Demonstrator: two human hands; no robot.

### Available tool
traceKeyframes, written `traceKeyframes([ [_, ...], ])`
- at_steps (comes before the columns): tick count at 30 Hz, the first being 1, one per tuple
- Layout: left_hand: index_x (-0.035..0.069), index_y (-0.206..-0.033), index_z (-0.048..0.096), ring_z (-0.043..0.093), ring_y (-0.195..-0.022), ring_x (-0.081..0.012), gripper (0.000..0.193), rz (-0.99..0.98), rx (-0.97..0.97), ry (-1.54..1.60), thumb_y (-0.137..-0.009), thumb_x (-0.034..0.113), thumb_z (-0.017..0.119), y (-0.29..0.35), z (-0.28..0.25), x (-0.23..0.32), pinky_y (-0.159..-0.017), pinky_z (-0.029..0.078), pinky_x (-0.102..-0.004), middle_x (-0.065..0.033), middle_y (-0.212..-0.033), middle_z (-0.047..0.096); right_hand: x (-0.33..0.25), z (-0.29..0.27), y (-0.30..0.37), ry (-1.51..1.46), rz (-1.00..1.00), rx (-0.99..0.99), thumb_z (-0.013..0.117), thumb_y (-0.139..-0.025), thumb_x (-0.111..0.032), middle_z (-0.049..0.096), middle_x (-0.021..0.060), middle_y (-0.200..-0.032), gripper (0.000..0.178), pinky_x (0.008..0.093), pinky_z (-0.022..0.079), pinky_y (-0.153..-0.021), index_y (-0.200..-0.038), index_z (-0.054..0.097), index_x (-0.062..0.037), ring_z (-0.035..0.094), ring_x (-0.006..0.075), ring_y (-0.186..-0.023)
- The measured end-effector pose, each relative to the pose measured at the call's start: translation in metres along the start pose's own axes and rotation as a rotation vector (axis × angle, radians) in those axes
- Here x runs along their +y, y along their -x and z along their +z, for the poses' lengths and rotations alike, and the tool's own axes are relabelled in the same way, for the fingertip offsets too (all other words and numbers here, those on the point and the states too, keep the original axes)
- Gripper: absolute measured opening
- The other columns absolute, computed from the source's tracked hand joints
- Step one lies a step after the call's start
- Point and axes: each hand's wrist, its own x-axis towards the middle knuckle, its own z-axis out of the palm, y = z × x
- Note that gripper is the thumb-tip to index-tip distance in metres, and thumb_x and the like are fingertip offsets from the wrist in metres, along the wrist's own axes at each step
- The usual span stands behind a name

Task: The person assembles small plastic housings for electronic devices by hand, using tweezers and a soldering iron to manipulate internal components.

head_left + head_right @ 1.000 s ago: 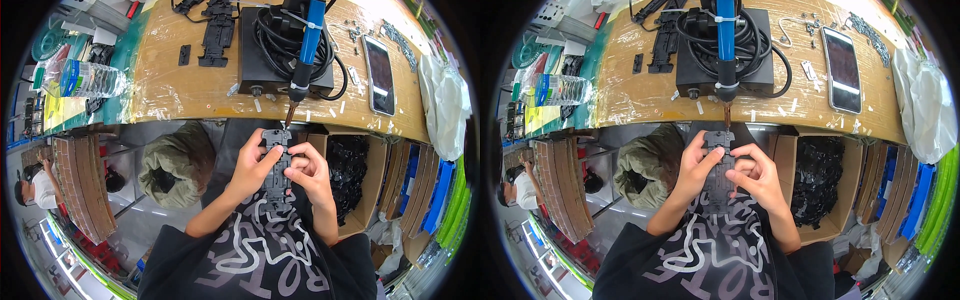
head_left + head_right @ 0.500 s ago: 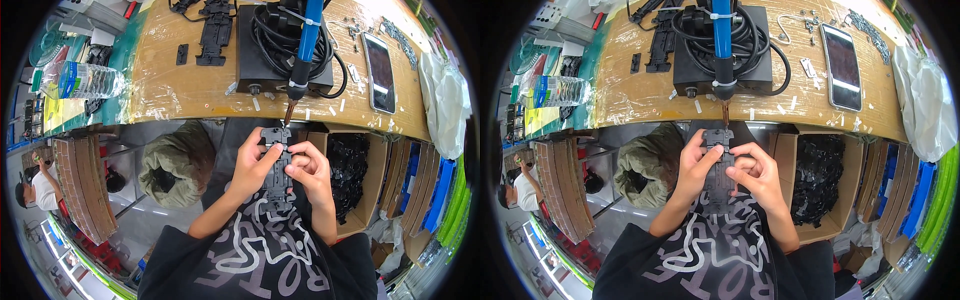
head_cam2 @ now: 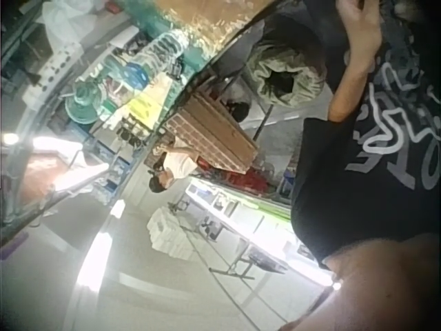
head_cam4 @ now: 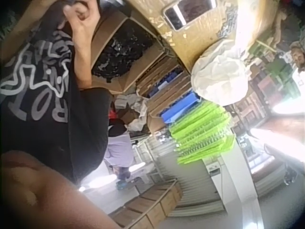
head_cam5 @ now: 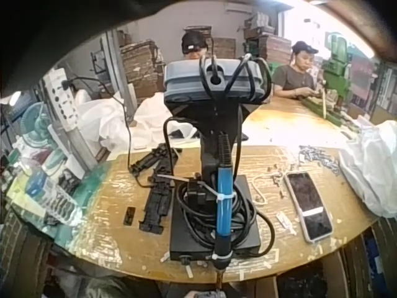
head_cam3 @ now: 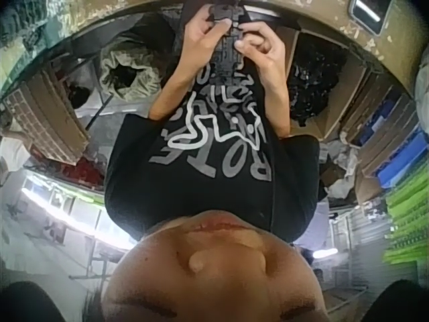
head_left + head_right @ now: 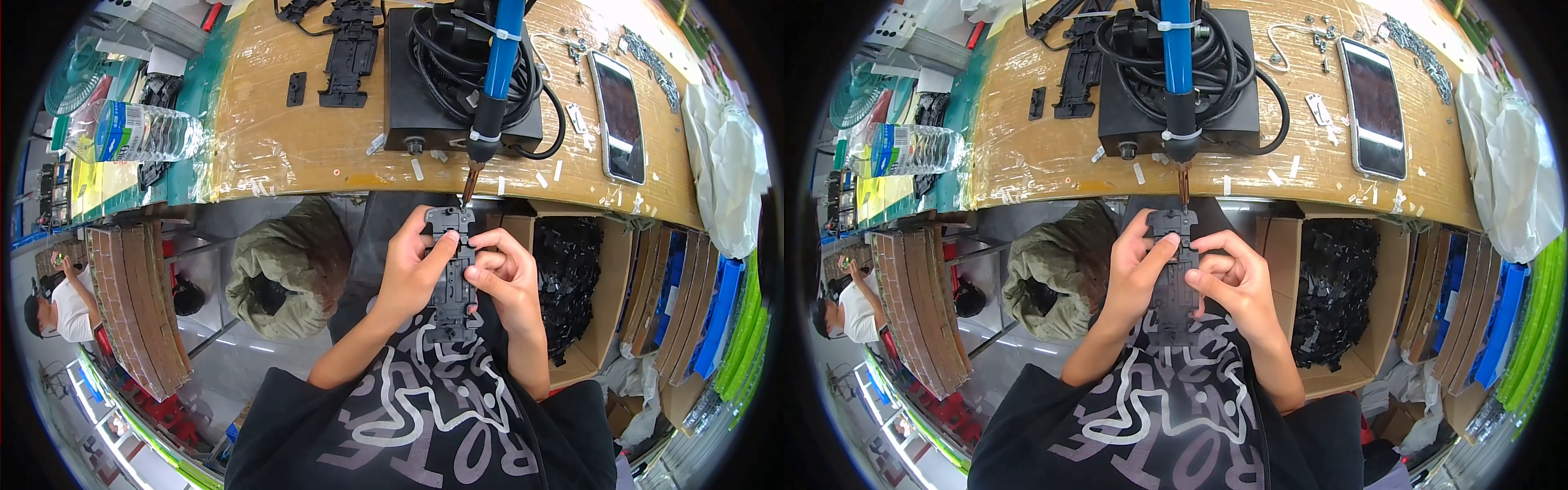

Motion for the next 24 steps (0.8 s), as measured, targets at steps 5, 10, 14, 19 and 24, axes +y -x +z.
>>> traceKeyframes([
  [5,0.000,-0.093,0.044,0.049,-0.064,-0.0039,0.013,0.004,0.015,-0.017,-0.081,0.005,0.048,-0.0009,0.0004,-0.0002,-0.053,0.040,-0.0179,-0.0043,-0.077,0.055,0.0005,0.0004,-0.0003,-0.018,0.010,0.012,0.056,-0.075,0.003,0.052,0.0048,-0.060,0.024,0.0212,0.043,-0.042,-0.096,0.044,0.0049,0.050,0.0092,-0.049],
  [10,-0.001,-0.093,0.045,0.049,-0.064,-0.0041,0.014,0.018,0.036,-0.054,-0.079,0.001,0.047,-0.0019,0.0010,0.0000,-0.054,0.039,-0.0183,-0.0033,-0.077,0.055,-0.0003,0.0007,-0.0010,-0.041,0.019,0.007,0.056,-0.075,0.003,0.052,0.0051,-0.061,0.024,0.0213,0.043,-0.042,-0.096,0.044,0.0049,0.050,0.0094,-0.049],
  [14,-0.001,-0.093,0.045,0.048,-0.064,-0.0038,0.015,0.019,0.036,-0.068,-0.078,0.000,0.047,-0.0032,0.0006,0.0012,-0.053,0.039,-0.0181,-0.0030,-0.077,0.054,0.0014,0.0006,-0.0023,-0.067,0.016,0.004,0.056,-0.074,0.003,0.053,0.0053,-0.061,0.024,0.0212,0.043,-0.042,-0.095,0.044,0.0049,0.050,0.0095,-0.048],
  [19,-0.002,-0.093,0.045,0.047,-0.061,-0.0031,0.017,0.045,0.050,-0.152,-0.077,0.000,0.048,-0.0047,-0.0009,-0.0019,-0.049,0.038,-0.0180,-0.0031,-0.076,0.054,0.0039,-0.0006,-0.0031,-0.081,0.037,0.010,0.057,-0.074,0.002,0.052,0.0051,-0.062,0.025,0.0215,0.043,-0.041,-0.096,0.045,0.0047,0.049,0.0097,-0.047],
  [24,-0.002,-0.093,0.045,0.047,-0.060,-0.0028,0.018,0.081,0.079,-0.160,-0.076,0.000,0.049,-0.0073,-0.0007,-0.0048,-0.048,0.037,-0.0179,-0.0033,-0.076,0.053,0.0042,-0.0003,-0.0058,-0.052,0.071,0.029,0.057,-0.074,0.001,0.051,0.0042,-0.061,0.025,0.0217,0.042,-0.040,-0.096,0.045,0.0044,0.049,0.0095,-0.047],
])
